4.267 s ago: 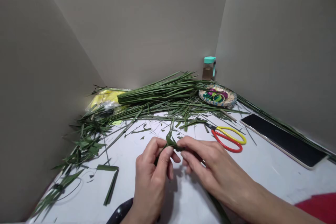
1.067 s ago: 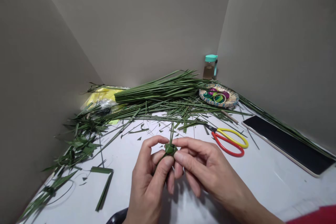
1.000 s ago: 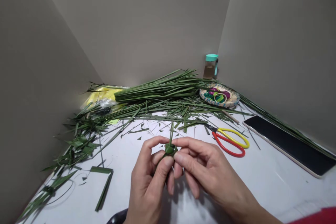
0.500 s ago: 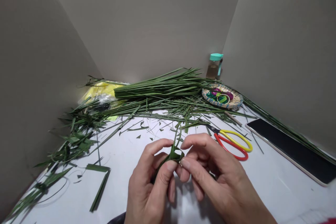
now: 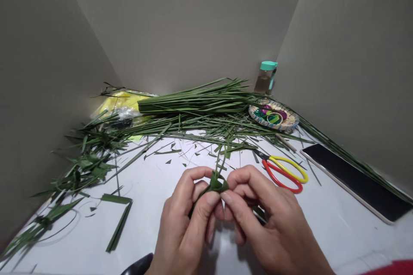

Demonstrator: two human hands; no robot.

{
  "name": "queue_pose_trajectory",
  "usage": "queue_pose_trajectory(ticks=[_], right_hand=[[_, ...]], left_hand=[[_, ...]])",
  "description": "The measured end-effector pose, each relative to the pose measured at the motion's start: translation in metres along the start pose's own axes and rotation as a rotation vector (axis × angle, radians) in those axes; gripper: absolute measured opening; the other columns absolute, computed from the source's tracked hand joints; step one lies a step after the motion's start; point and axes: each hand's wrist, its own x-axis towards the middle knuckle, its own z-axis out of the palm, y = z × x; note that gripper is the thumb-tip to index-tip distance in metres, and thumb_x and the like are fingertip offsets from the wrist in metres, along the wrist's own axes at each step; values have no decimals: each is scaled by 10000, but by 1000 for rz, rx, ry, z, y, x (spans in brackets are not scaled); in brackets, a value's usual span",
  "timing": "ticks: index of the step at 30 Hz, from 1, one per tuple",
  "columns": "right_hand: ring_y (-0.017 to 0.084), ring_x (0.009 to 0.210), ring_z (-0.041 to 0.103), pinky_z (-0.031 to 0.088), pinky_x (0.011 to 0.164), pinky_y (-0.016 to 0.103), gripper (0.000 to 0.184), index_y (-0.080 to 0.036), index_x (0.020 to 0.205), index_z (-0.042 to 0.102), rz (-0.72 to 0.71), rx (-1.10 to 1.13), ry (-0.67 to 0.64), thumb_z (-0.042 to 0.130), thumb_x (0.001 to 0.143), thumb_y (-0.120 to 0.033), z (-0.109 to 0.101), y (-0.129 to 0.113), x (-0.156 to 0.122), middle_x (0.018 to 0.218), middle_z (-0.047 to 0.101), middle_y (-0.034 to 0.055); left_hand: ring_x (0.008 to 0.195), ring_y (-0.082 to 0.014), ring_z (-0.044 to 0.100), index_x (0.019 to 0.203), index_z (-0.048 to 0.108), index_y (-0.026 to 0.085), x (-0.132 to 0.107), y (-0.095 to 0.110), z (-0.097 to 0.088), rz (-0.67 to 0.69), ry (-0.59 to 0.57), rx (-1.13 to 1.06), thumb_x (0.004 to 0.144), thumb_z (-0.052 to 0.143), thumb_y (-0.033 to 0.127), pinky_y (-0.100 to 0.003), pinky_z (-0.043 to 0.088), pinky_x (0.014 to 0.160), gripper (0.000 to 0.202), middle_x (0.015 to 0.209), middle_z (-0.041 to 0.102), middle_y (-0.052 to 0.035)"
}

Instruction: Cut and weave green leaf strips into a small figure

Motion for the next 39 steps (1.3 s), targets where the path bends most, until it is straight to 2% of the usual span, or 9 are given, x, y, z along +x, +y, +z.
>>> queue_pose_trajectory(ticks=[4, 10, 17, 22, 25, 30, 33, 36, 39], right_hand=[[93, 414, 569, 414, 436, 211, 159, -253, 822, 480, -79, -113, 25, 475, 927, -134, 0, 3, 2, 586, 638, -66], [83, 388, 534, 391, 412, 197, 174, -254, 823, 450, -196, -146, -25, 458, 938, -124, -1, 8, 1, 532, 552, -82], [83, 416, 572, 439, 473, 207, 135, -228, 919, 528, -127, -201, -42, 425, 966, -154, 1, 10, -10, 590, 612, -62], [131, 572, 647, 513, 580, 229, 88, -237, 899, 582, -156, -177, 109, 513, 927, -190, -4, 5, -9, 717, 685, -13], [143, 638, 652, 539, 647, 234, 82, -243, 898, 628, -156, -141, 172, 590, 884, -172, -6, 2, -6, 767, 707, -12], [141, 651, 658, 533, 622, 226, 138, -237, 948, 697, -35, 44, 134, 620, 858, -166, -6, -3, -1, 771, 712, -11], [123, 608, 618, 494, 560, 205, 100, -224, 868, 702, 72, 146, 47, 606, 861, -198, -10, -7, 2, 685, 668, -19], [91, 557, 545, 448, 526, 179, 105, -209, 788, 661, 163, 274, -73, 591, 864, -202, -17, -12, 4, 650, 624, -31], [75, 540, 519, 432, 520, 161, 60, -207, 827, 595, 252, 405, -159, 580, 884, -217, -21, -14, 6, 642, 590, -45]], left_hand=[[493, -91, 438, 1045, 611, 237, 2, 3, -1, -24, -23, 28, 936, 587, 388, -198, 344, 453, 188, 637, 570, 45], [507, -92, 489, 1007, 637, 236, 0, 2, -3, 25, -12, 13, 934, 601, 357, -192, 356, 457, 146, 630, 608, 40], [492, -89, 466, 1008, 604, 231, -4, 2, 1, 8, 42, -30, 926, 605, 355, -199, 339, 464, 149, 600, 605, 47], [461, -91, 438, 853, 605, 237, -4, 6, 6, 23, 120, 7, 894, 635, 344, -203, 333, 459, 119, 539, 553, 61], [447, -101, 451, 821, 613, 231, -4, 5, 5, 35, 115, 15, 882, 646, 347, -213, 344, 458, 135, 508, 527, 61], [459, -99, 491, 809, 622, 219, -5, 4, 4, 36, 51, 4, 910, 617, 348, -211, 375, 501, 164, 506, 562, 51], [449, -92, 477, 770, 634, 218, -6, 6, 4, 55, 55, -9, 889, 642, 321, -202, 353, 473, 157, 503, 548, 54], [447, -93, 464, 751, 644, 227, -8, 6, 6, 51, 68, -16, 873, 655, 309, -201, 349, 465, 148, 500, 545, 52], [439, -87, 443, 750, 645, 234, -9, 4, 7, 39, 65, -39, 868, 661, 324, -203, 332, 445, 149, 549, 604, 35]])
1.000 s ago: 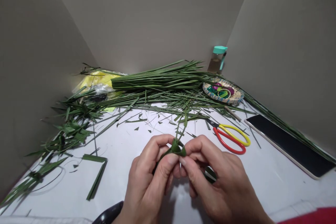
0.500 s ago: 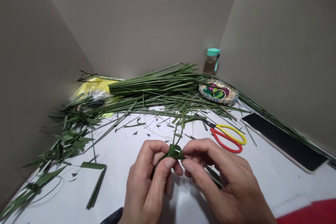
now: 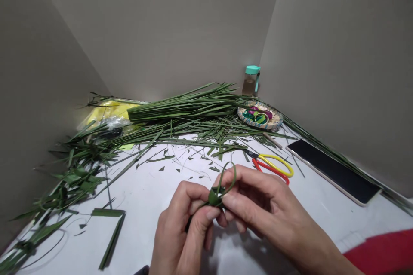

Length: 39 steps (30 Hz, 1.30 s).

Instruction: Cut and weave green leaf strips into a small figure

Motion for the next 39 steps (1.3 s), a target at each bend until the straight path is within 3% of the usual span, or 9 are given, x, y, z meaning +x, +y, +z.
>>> queue_pose_trajectory(ticks=[6, 10, 13, 18, 22, 25, 30, 34, 39], right_hand=[[74, 507, 522, 438, 514, 165, 97, -209, 833, 578, 15, -37, 0, 541, 919, -233, 4, 1, 1, 608, 585, -55], [86, 576, 572, 459, 577, 171, 88, -221, 822, 622, -227, -251, 134, 595, 887, -167, 8, 10, 0, 651, 623, -58], [87, 630, 596, 467, 616, 165, 121, -226, 857, 650, -377, -341, 168, 609, 874, -114, 9, 16, -1, 708, 648, -61], [61, 622, 576, 439, 615, 144, 203, -217, 767, 592, -404, -458, 149, 562, 898, -65, 6, 14, 0, 684, 626, -79], [52, 482, 519, 417, 508, 151, 159, -229, 823, 553, -267, -418, 112, 554, 901, -90, 4, 12, 0, 602, 608, -107], [57, 437, 530, 433, 464, 152, 89, -227, 894, 547, -214, -337, 155, 540, 913, -141, 6, 14, -2, 600, 634, -103], [53, 458, 585, 460, 488, 125, 132, -218, 830, 541, -382, -403, 259, 522, 892, -104, 14, 17, -5, 599, 643, -88], [71, 552, 656, 481, 548, 139, 132, -215, 858, 546, -476, -534, 246, 516, 894, -92, 15, 17, -3, 660, 665, -71], [93, 587, 684, 487, 570, 169, 234, -224, 1084, 551, -481, -629, 193, 525, 904, -78, 10, 26, -6, 698, 699, -78]], left_hand=[[442, -90, 471, 948, 630, 282, -2, -4, 2, 40, 60, -30, 880, 660, 326, -189, 339, 424, 86, 579, 622, 49], [524, -90, 555, 901, 674, 284, -1, -5, 3, 162, 115, 12, 881, 663, 258, -177, 414, 471, 35, 688, 668, 35], [504, -71, 505, 918, 691, 304, 0, -8, 1, 203, 99, 15, 886, 661, 227, -168, 391, 453, 89, 689, 645, 55], [465, -68, 440, 931, 691, 296, 2, -9, -1, 157, -12, -33, 908, 640, 253, -176, 324, 421, 71, 623, 645, 51], [463, -73, 445, 920, 651, 261, 1, -6, -1, 77, -24, -18, 916, 627, 328, -179, 314, 435, 71, 598, 649, 36], [448, -66, 414, 951, 606, 255, 0, -4, 0, -21, -7, -28, 911, 623, 374, -171, 292, 433, 127, 592, 635, 39], [425, -64, 413, 1014, 591, 266, 1, -5, -1, -21, -21, -30, 894, 642, 381, -168, 300, 424, 174, 581, 613, 48], [433, -64, 428, 997, 626, 266, 1, -5, 0, 11, 75, 10, 860, 685, 380, -157, 314, 427, 188, 561, 607, 50], [499, -77, 513, 980, 630, 249, 0, 1, 3, -72, 159, -166, 806, 748, 351, -139, 358, 462, 233, 574, 621, 40]])
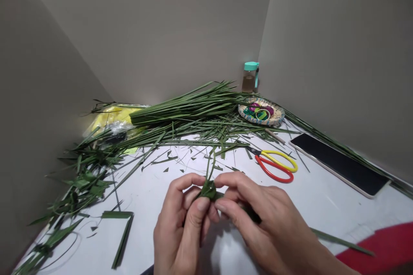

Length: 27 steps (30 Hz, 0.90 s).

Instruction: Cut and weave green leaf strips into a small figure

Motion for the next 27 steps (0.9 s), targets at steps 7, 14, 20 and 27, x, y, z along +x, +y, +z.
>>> queue_pose_trajectory(ticks=[7, 14, 20, 27], right_hand=[[53, 463, 587, 458, 515, 133, 140, -232, 936, 586, 33, 78, 67, 524, 928, -106, -3, -3, -6, 617, 611, -99], [54, 590, 587, 431, 581, 143, 174, -206, 815, 557, 25, 65, 71, 517, 886, -52, -4, -10, 7, 676, 628, -78], [79, 564, 553, 403, 549, 200, 192, -195, 793, 531, -73, -38, 25, 464, 907, -57, -1, -10, 6, 663, 577, -52], [75, 566, 577, 424, 572, 184, 202, -213, 798, 534, 6, 16, 31, 461, 919, -69, -2, -7, -2, 671, 602, -62]], left_hand=[[451, -66, 435, 1019, 582, 225, 4, 2, -4, 71, -47, 12, 875, 681, 308, -161, 328, 449, 193, 592, 642, 22], [480, -79, 474, 1005, 533, 242, 9, -1, -16, 58, -253, 74, 932, 620, 348, -171, 381, 489, 155, 592, 603, 53], [487, -75, 440, 1003, 605, 248, 4, 0, -10, 68, -184, 65, 898, 664, 361, -172, 364, 484, 165, 593, 556, 65], [455, -61, 446, 927, 706, 235, 0, 3, 0, 30, -70, -53, 789, 780, 328, -168, 342, 453, 182, 598, 623, 33]])
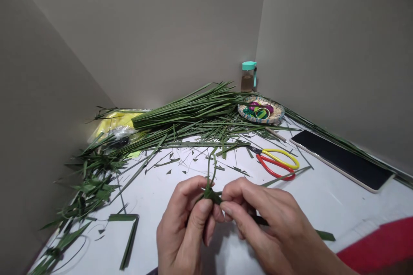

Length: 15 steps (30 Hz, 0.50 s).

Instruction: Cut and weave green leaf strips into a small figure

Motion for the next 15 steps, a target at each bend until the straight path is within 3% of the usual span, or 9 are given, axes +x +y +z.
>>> queue_pose_trajectory(ticks=[5, 11, 15], right_hand=[[78, 591, 594, 429, 573, 178, 197, -220, 788, 508, 70, 40, -40, 467, 892, -59, -3, -2, 2, 673, 611, -63], [98, 545, 597, 411, 523, 210, 146, -214, 856, 524, 14, 7, -52, 434, 912, -114, 3, -4, 7, 658, 615, -49], [113, 544, 621, 416, 520, 227, 150, -202, 897, 533, -31, -49, -65, 409, 921, -121, 7, -7, 8, 679, 632, -30]], left_hand=[[471, -69, 432, 908, 691, 225, 2, 2, 1, -108, -49, -45, 769, 801, 360, -167, 335, 435, 222, 586, 594, 32], [595, -87, 548, 870, 700, 236, 2, 4, -2, -5, -2, -9, 755, 813, 387, -169, 477, 595, 221, 737, 625, 25], [500, -69, 452, 871, 713, 233, 3, 6, -3, -7, 34, -38, 741, 825, 377, -152, 378, 468, 225, 626, 581, 40]])
